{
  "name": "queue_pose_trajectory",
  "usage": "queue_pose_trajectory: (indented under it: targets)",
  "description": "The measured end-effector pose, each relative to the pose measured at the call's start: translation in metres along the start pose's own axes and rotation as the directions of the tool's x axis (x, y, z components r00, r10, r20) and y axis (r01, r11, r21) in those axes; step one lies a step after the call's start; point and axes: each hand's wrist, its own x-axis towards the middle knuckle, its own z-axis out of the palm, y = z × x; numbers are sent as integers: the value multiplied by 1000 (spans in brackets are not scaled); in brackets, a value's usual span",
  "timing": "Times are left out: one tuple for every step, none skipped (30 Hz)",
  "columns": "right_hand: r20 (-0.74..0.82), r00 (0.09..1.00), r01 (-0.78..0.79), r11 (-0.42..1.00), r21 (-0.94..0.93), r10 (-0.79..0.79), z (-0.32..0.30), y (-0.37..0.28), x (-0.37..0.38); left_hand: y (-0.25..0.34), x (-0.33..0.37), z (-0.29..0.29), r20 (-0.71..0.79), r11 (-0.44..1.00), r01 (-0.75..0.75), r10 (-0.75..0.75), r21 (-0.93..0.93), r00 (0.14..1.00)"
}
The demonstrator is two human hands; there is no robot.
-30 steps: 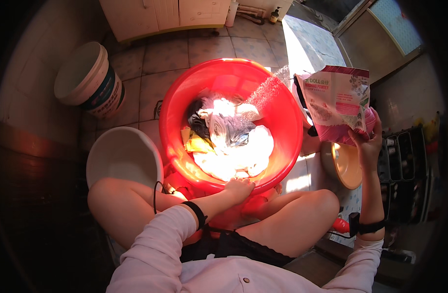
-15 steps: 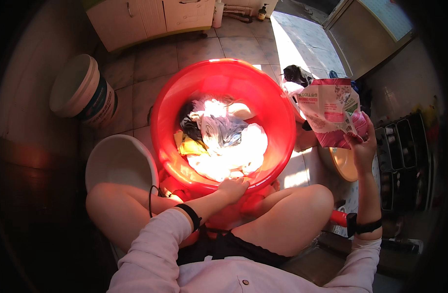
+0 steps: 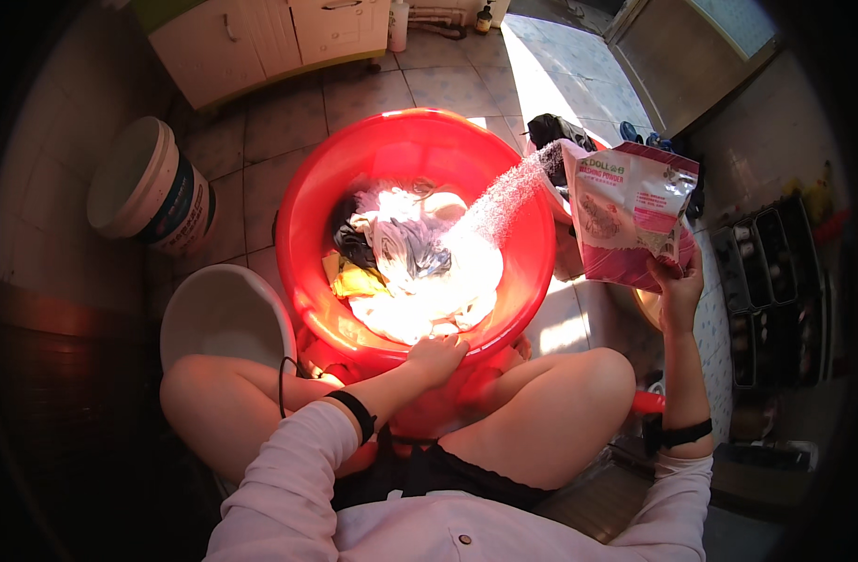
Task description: Washing clothes by hand in a basin.
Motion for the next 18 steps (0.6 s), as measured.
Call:
queue_pose_trajectory:
  targets:
    - [-33,999,-29,998,60,31,2,-2,-1,0,-1,-1,14,1000,10,-10,1,1000]
    - [-65,996,-55,991,120,63,3,-3,-1,0,-2,-1,17,1000,9,-9,4,1000]
    - [-68,996,-55,991,120,64,1,-4,1,1,-2,-2,22,1000,12,-12,0,1000]
    - [-65,996,-51,982,184,64,-3,-4,4,2,-2,-3,26,1000,14,-14,-4,1000]
    - [-62,996,-47,968,246,64,-6,-5,6,2,-1,-4,26,1000,11,-11,-3,1000]
    - [-62,996,-49,968,247,67,-6,-8,7,3,-2,-5,39,1000,14,-14,7,999]
    - [-52,998,-27,949,314,46,-4,-13,8,3,-3,-6,52,1000,16,-17,18,999]
    - [-42,999,-6,926,378,24,-1,-17,8,1,-3,-4,53,1000,17,-18,18,998]
    - [-43,999,-3,926,377,21,1,-17,6,0,-2,-2,38,1000,21,-21,14,999]
    - [-32,998,-39,962,272,50,4,-15,3,-1,-1,-1,22,1000,25,-25,9,999]
    - [-23,997,-74,984,164,79,9,-14,0,0,0,1,19,1000,25,-25,10,1000]
    - [32,999,37,997,63,-39,18,-16,-2,-1,-1,1,21,1000,17,-18,12,1000]
    - [59,996,66,995,-69,-62,22,-13,-4,-1,-1,2,23,1000,11,-11,13,1000]
    - [90,993,97,975,-198,-81,25,-8,-6,-1,-2,4,22,1000,11,-11,14,1000]
    - [93,992,101,976,-196,-84,27,-4,-7,-1,-1,4,4,1000,-3,3,11,1000]
    - [81,996,61,985,-164,-48,27,1,-9,-1,-1,4,-14,1000,-17,17,8,1000]
    - [70,997,21,991,-133,-12,28,3,-10,-2,0,4,-17,1000,-13,13,7,1000]
    - [74,997,19,991,-131,-10,29,2,-10,0,-2,0,-8,1000,-3,4,12,1000]
